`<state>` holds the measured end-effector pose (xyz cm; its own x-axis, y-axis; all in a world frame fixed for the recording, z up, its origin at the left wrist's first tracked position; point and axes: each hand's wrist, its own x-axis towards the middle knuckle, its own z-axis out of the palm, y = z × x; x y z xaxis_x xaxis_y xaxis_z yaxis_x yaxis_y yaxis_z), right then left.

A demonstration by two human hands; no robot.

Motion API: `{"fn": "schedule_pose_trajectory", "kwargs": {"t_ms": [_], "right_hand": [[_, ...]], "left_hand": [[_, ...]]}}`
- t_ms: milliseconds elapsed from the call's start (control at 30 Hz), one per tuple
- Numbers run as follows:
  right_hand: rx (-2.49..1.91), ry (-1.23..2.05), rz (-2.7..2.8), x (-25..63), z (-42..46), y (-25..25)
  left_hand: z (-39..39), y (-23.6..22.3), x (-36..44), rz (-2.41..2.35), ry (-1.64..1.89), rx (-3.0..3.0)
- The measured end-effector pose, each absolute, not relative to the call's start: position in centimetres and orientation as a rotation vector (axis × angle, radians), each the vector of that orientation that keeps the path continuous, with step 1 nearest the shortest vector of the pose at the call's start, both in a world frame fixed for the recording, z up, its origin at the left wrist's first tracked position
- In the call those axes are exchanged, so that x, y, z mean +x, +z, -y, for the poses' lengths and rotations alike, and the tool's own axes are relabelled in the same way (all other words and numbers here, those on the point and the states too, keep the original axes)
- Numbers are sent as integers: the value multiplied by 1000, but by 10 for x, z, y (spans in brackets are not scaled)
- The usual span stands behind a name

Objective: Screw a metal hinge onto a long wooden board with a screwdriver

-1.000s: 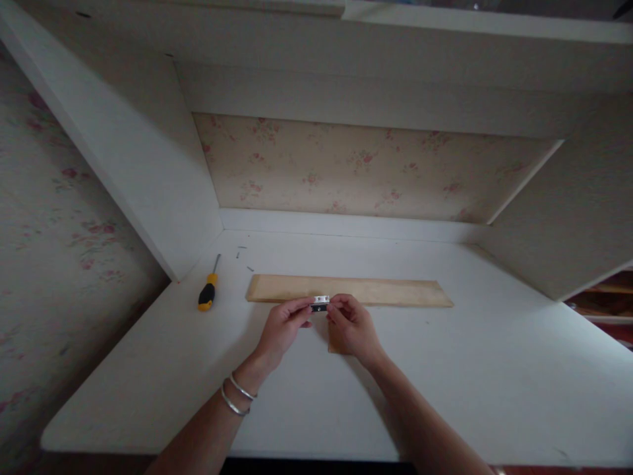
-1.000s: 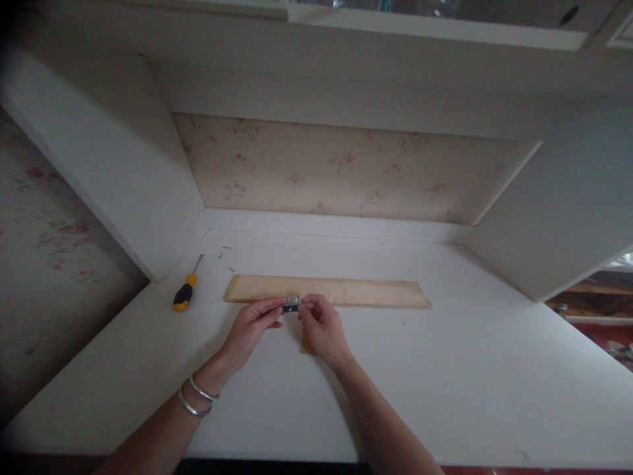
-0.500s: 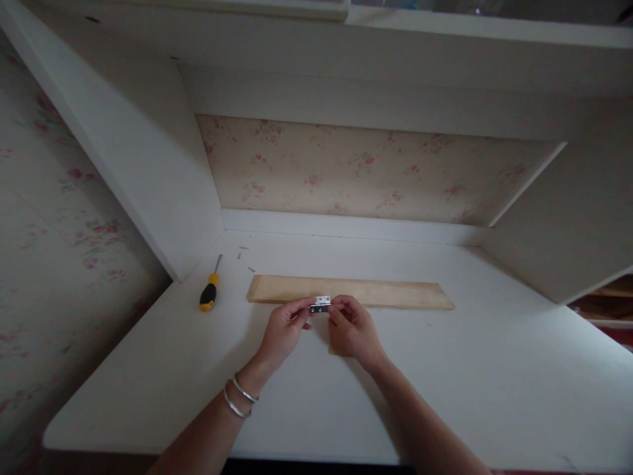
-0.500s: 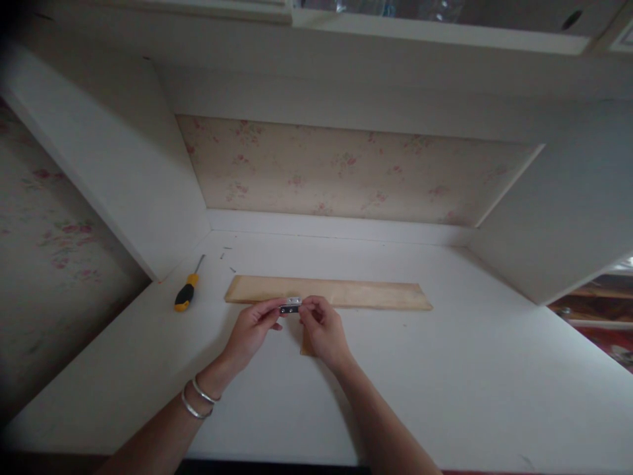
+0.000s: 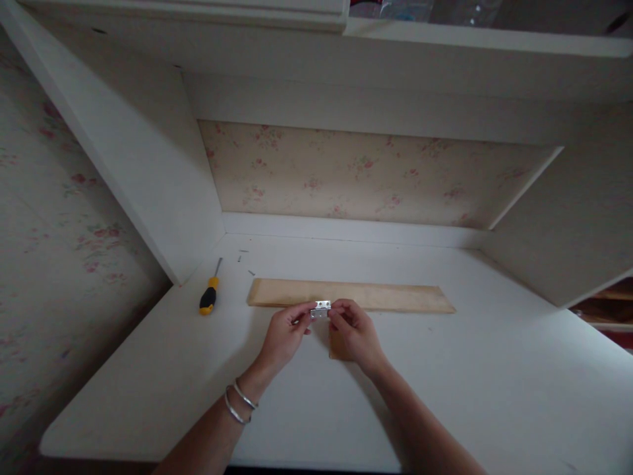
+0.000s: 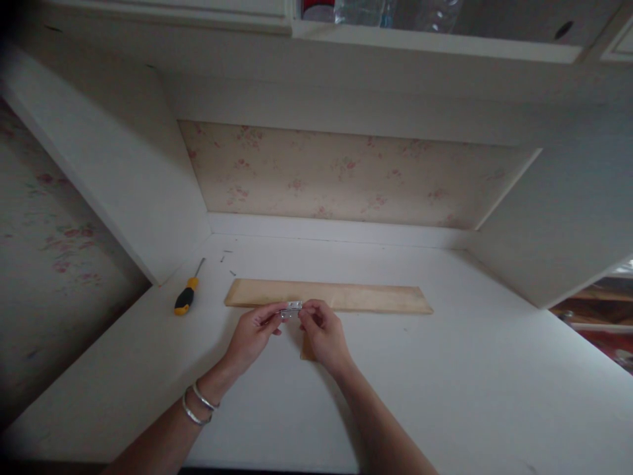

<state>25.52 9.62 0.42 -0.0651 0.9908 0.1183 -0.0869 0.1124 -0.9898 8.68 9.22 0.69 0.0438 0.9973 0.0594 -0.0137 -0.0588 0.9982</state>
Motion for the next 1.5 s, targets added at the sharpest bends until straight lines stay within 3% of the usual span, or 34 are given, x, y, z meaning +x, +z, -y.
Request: {"fn": "schedule_pose_trajectory", "kwargs": {"t_ms": [333, 900, 1500], "right_hand": [[-1094, 1219, 1257, 257, -94, 11], [-1269, 1233, 1400, 260, -90, 15], [-1077, 1342, 1228, 256, -92, 15]], "left_hand": [[-89, 13, 83, -1245, 1151, 1432], [-85, 24, 84, -1075, 936, 957], [-86, 22, 83, -938, 1034, 848]]}}
